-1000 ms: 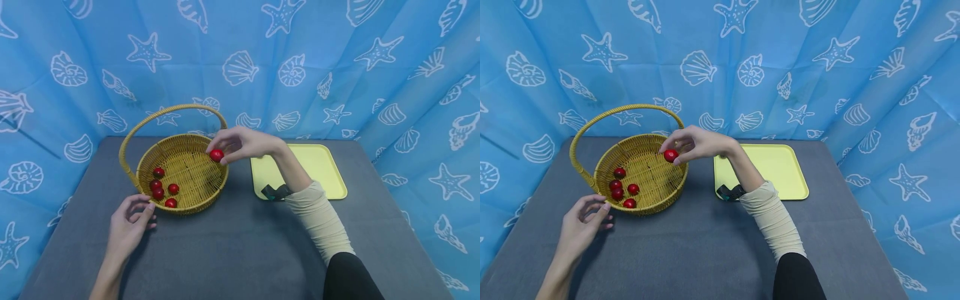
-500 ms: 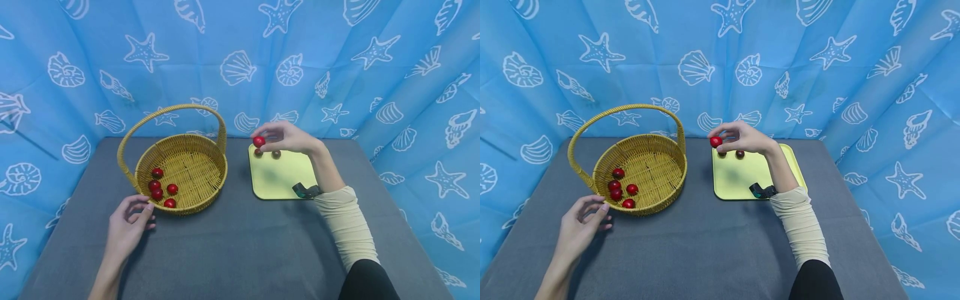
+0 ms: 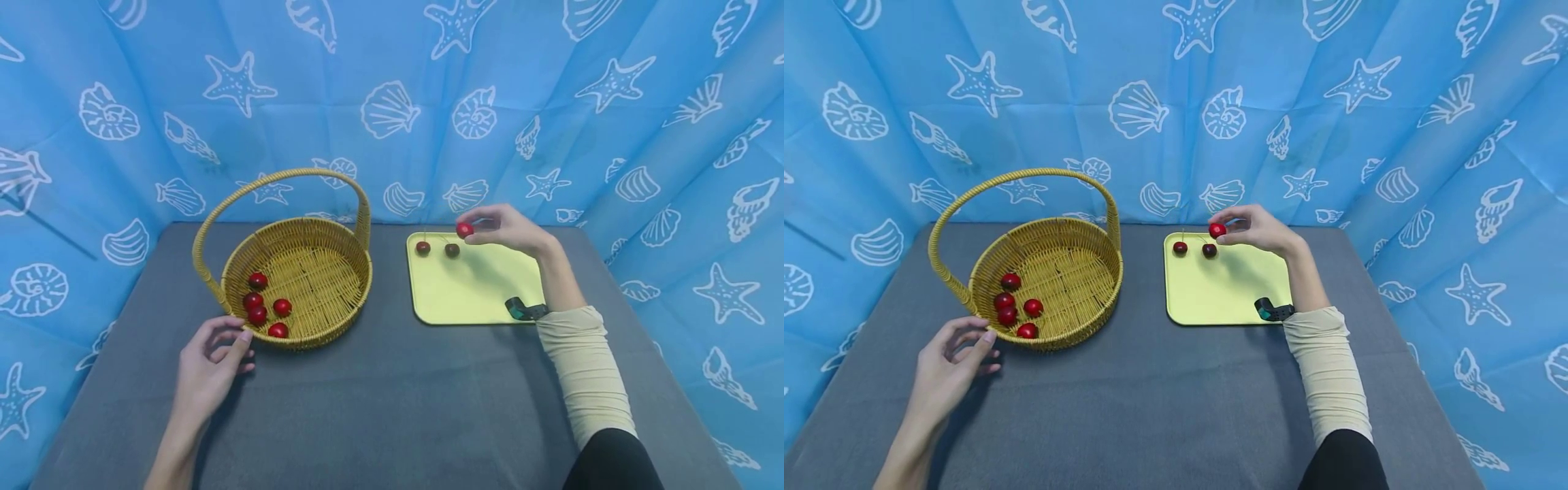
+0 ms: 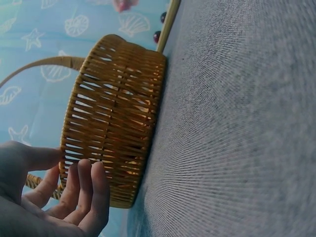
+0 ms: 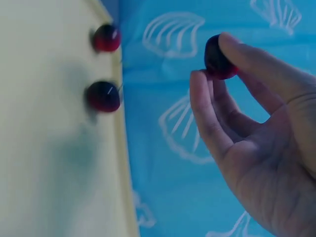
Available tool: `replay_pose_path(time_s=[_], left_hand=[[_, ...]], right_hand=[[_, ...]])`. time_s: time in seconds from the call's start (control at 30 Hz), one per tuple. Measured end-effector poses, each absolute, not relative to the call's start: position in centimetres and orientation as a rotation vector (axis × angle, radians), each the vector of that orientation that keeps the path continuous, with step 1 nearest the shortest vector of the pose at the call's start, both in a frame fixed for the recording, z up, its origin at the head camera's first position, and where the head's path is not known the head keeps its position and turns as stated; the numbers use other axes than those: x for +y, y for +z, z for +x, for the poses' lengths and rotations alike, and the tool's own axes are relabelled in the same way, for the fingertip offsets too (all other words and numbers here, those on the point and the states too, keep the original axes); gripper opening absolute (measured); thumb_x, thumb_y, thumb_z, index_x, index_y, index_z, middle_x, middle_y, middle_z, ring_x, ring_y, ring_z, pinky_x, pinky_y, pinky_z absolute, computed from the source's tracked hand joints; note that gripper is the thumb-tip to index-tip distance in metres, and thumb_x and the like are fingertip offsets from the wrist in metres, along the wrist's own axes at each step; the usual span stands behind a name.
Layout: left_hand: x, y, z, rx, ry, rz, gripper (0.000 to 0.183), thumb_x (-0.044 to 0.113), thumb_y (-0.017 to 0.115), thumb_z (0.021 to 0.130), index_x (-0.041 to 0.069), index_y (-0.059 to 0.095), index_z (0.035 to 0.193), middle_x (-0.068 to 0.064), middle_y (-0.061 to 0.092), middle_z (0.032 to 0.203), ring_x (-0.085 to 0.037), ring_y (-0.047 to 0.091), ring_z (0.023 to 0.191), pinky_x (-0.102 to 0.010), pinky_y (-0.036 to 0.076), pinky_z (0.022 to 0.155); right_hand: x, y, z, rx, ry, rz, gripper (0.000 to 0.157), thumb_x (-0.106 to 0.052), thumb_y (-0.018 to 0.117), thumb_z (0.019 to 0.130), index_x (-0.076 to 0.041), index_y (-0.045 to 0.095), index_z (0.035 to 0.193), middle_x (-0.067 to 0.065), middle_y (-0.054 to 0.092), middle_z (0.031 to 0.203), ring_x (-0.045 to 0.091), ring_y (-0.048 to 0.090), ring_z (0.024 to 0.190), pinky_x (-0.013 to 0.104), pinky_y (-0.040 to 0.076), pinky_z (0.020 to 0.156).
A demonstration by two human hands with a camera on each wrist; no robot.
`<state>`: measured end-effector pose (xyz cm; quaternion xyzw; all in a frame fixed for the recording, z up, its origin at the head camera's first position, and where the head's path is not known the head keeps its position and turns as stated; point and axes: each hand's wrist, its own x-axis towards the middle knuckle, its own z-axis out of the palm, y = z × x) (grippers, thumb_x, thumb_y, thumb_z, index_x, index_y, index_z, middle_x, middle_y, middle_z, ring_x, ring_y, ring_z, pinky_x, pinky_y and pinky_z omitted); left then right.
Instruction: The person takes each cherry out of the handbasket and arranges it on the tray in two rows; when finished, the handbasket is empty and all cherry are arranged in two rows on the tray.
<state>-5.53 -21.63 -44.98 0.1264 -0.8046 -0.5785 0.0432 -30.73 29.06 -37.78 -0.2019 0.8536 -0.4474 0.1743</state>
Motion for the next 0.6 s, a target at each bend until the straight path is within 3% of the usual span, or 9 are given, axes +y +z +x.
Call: replay_pose_path(time_s=[0.2,0.3,0.43,0.6], left_hand=[[-21.6,-45.0,-5.5,-2.466,-1.762,0.391,0.037,0.026,0.066,0.11,0.009,0.055,0.142,-0.001,0.069,0.116,-0.01,0.076,0.089,-0.029,0.071,0.074],[-21.6,-45.0,-5.5,-2.462,-1.765,0.388,0.037,0.026,0.066,0.11,0.009,0.055,0.141,-0.003,0.069,0.116,-0.01,0.076,0.089,-0.029,0.071,0.075],[-21.6,-45.0,-5.5,-2.46,-1.759,0.38,0.036,0.025,0.066,0.11,0.008,0.056,0.14,-0.006,0.07,0.116,-0.011,0.076,0.088,-0.029,0.071,0.074],[-21.5,-45.0,-5.5,-2.468,-1.734,0.382,0.036,0.025,0.066,0.11,0.008,0.056,0.14,-0.007,0.07,0.117,-0.012,0.076,0.089,-0.028,0.071,0.074]], right_hand=[[31.0,-39.7,-31.3,2.499,-1.155,-0.501,0.045,-0.007,0.078,0.1,-0.004,0.067,0.143,0.02,0.071,0.141,0.037,0.071,0.13,0.019,0.06,0.095],[31.8,-40.7,-31.5,2.498,-1.153,-0.458,0.047,-0.004,0.077,0.099,0.0,0.065,0.145,0.023,0.068,0.144,0.044,0.069,0.13,0.024,0.062,0.096],[32.7,-42.0,-31.6,2.496,-1.151,-0.422,0.05,-0.005,0.078,0.099,0.001,0.063,0.147,0.024,0.061,0.152,0.045,0.067,0.133,0.027,0.065,0.096],[33.3,-43.3,-31.6,2.539,-1.084,-0.396,0.051,-0.007,0.077,0.1,0.001,0.062,0.148,0.029,0.063,0.149,0.04,0.071,0.124,0.02,0.063,0.09]])
